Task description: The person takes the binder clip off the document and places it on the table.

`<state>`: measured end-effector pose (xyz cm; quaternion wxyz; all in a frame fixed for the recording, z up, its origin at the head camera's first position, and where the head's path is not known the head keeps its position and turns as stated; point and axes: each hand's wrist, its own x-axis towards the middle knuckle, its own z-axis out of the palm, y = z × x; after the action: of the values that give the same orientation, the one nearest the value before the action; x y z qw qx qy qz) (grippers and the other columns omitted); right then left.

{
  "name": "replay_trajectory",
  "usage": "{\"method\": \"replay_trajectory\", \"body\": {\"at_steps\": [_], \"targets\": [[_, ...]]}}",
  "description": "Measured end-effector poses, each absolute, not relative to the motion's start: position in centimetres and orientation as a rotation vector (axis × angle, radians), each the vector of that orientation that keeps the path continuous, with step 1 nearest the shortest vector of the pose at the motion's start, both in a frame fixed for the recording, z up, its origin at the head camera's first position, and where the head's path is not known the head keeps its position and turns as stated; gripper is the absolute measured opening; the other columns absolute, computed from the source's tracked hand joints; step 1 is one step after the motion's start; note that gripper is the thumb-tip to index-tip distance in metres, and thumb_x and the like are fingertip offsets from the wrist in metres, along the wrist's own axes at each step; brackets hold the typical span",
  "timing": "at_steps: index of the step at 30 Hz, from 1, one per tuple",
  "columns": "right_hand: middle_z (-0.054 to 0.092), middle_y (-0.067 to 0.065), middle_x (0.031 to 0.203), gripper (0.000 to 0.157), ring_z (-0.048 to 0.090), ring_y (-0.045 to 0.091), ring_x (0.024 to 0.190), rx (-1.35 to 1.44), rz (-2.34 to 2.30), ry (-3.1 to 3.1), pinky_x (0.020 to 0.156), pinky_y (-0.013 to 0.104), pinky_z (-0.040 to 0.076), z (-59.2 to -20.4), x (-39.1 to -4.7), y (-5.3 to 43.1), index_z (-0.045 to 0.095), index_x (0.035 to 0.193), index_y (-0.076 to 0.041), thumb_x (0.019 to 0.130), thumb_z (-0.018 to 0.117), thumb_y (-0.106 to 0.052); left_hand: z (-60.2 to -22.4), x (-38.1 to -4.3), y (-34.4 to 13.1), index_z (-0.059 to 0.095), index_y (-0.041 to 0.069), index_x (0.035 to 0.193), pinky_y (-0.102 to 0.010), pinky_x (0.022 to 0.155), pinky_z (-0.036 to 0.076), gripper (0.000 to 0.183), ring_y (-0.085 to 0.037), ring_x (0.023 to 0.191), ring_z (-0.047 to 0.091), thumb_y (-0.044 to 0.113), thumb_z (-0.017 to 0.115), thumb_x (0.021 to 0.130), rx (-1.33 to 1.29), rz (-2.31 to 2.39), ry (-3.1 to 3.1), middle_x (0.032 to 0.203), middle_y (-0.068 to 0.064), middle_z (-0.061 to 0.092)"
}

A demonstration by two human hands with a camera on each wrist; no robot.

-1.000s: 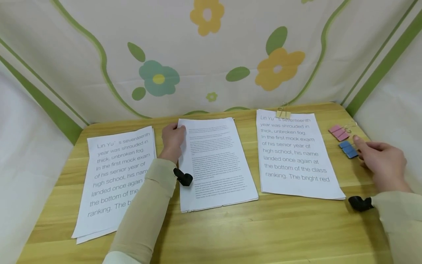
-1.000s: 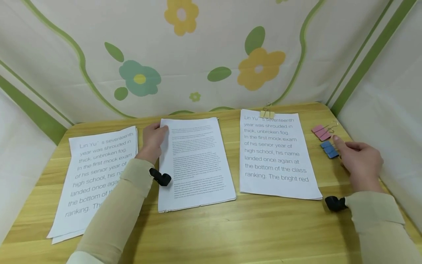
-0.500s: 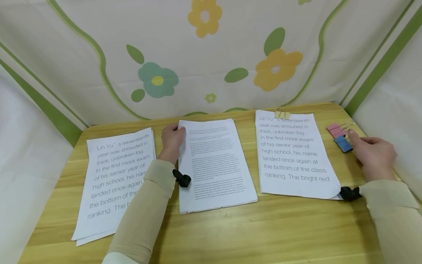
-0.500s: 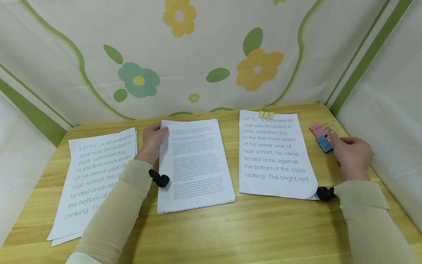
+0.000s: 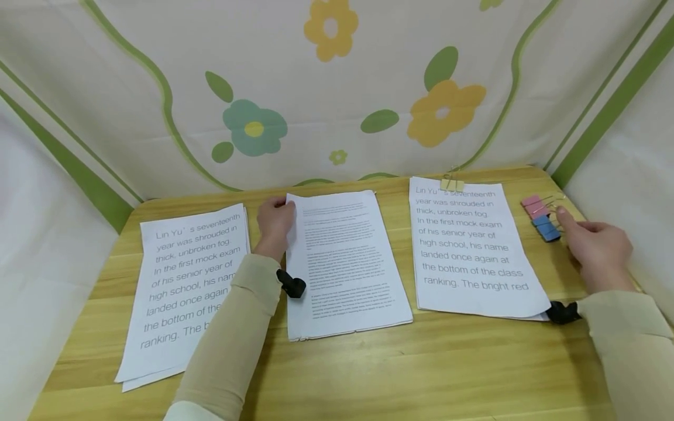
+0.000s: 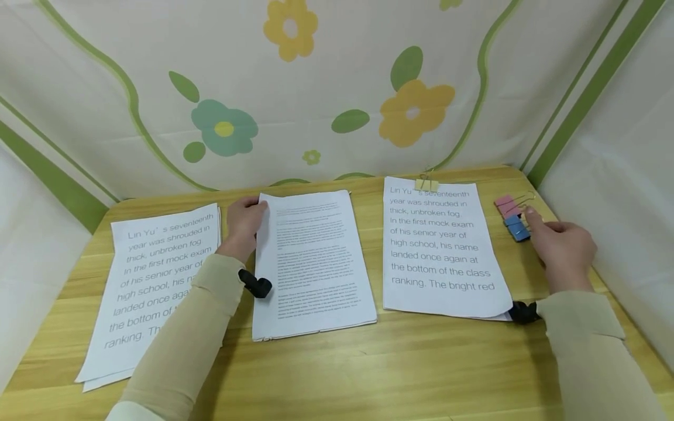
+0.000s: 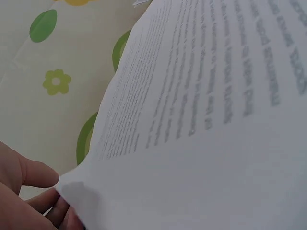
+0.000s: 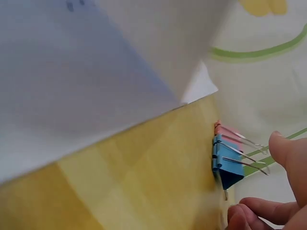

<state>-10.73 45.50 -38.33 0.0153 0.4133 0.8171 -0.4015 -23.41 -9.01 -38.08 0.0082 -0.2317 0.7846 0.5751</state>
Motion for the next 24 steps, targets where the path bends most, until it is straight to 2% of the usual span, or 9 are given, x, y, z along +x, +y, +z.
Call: {"method": "replay_trajectory", "body": {"at_steps": [3, 5, 7, 9, 14, 17, 19, 21, 24], "targets": [[0.053, -0.019, 0.093, 0.069, 0.051, 0.005, 0.087, 1.327, -1.331, 2.535, 0.07, 0.023, 0.048, -38.3, -9.9, 45.3, 0.057, 0.138, -0.033, 0.09, 0.056, -0.083, -38.0, -23.5, -10.2, 0.067, 0.007, 0.142, -0.039, 0.111, 0.052, 0.037, -0.027, 0.128, 0.061, 0.013, 0.058, 0.106, -0.758, 1.863, 2.499, 0.143, -0.013, 0.066], [0.051, -0.022, 0.094, 0.051, 0.053, 0.0, 0.082, 1.349, -1.424, 2.54, 0.067, 0.02, 0.048, -37.9, -9.2, 45.0, 0.056, 0.126, -0.042, 0.092, 0.06, -0.079, -37.8, -23.4, -10.8, 0.067, 0.006, 0.141, -0.035, 0.108, 0.052, 0.037, -0.026, 0.126, 0.061, 0.011, 0.057, 0.105, -0.763, 1.91, 2.508, 0.14, -0.013, 0.066], [0.051, -0.022, 0.099, 0.035, 0.054, -0.004, 0.078, 1.355, -1.52, 2.553, 0.064, 0.018, 0.048, -37.4, -8.5, 44.6, 0.049, 0.108, -0.047, 0.093, 0.065, -0.074, -37.4, -23.3, -10.8, 0.067, 0.006, 0.141, -0.032, 0.105, 0.051, 0.036, -0.024, 0.123, 0.06, 0.012, 0.058, 0.106, -0.744, 1.943, 2.5, 0.138, -0.012, 0.065], [0.051, -0.023, 0.1, 0.031, 0.056, -0.006, 0.076, 1.331, -1.592, 2.569, 0.061, 0.015, 0.049, -36.9, -8.1, 44.0, 0.049, 0.107, -0.046, 0.094, 0.068, -0.068, -36.8, -23.1, -10.1, 0.068, 0.007, 0.14, -0.032, 0.104, 0.052, 0.035, -0.023, 0.121, 0.06, 0.013, 0.059, 0.107, -0.705, 1.966, 2.502, 0.137, -0.011, 0.065], [0.052, -0.024, 0.102, 0.029, 0.056, -0.007, 0.082, 1.097, -1.565, 2.688, 0.065, 0.011, 0.05, -36.2, -8.1, 42.3, 0.054, 0.113, -0.044, 0.097, 0.07, -0.061, -35.1, -22.1, -6.2, 0.071, 0.01, 0.136, -0.038, 0.104, 0.053, 0.03, -0.024, 0.12, 0.062, 0.02, 0.062, 0.109, -0.503, 1.932, 2.555, 0.134, -0.009, 0.068], [0.054, -0.027, 0.1, 0.034, 0.055, -0.007, 0.085, 0.909, -1.446, 2.768, 0.067, 0.013, 0.05, -36.2, -8.4, 41.3, 0.057, 0.122, -0.039, 0.099, 0.068, -0.061, -34.7, -21.1, -3.1, 0.072, 0.009, 0.133, -0.04, 0.103, 0.054, 0.028, -0.024, 0.119, 0.064, 0.021, 0.065, 0.109, -0.36, 1.918, 2.511, 0.131, -0.009, 0.071], [0.055, -0.026, 0.102, 0.048, 0.056, -0.008, 0.085, 0.813, -1.391, 2.784, 0.069, 0.014, 0.051, -36.4, -8.6, 40.7, 0.058, 0.134, -0.029, 0.1, 0.066, -0.061, -34.8, -20.4, -1.0, 0.074, 0.009, 0.131, -0.039, 0.102, 0.055, 0.027, -0.023, 0.117, 0.066, 0.022, 0.067, 0.108, -0.283, 1.911, 2.455, 0.128, -0.008, 0.072], [0.058, -0.018, 0.113, 0.068, 0.056, -0.006, 0.089, 0.753, -1.345, 2.776, 0.07, 0.013, 0.051, -36.7, -8.7, 40.1, 0.054, 0.148, -0.015, 0.101, 0.064, -0.062, -35.0, -19.6, 1.0, 0.076, 0.01, 0.129, -0.038, 0.101, 0.056, 0.027, -0.022, 0.115, 0.067, 0.023, 0.068, 0.107, -0.23, 1.888, 2.399, 0.127, -0.007, 0.074], [0.059, 0.006, 0.136, 0.093, 0.058, 0.008, 0.101, 0.726, -1.29, 2.733, 0.071, 0.014, 0.049, -37.2, -8.9, 39.3, 0.041, 0.159, 0.003, 0.101, 0.061, -0.066, -35.3, -18.3, 3.7, 0.075, 0.013, 0.131, -0.036, 0.1, 0.057, 0.028, -0.02, 0.115, 0.068, 0.026, 0.069, 0.107, -0.137, 1.802, 2.341, 0.128, -0.004, 0.074]]}}
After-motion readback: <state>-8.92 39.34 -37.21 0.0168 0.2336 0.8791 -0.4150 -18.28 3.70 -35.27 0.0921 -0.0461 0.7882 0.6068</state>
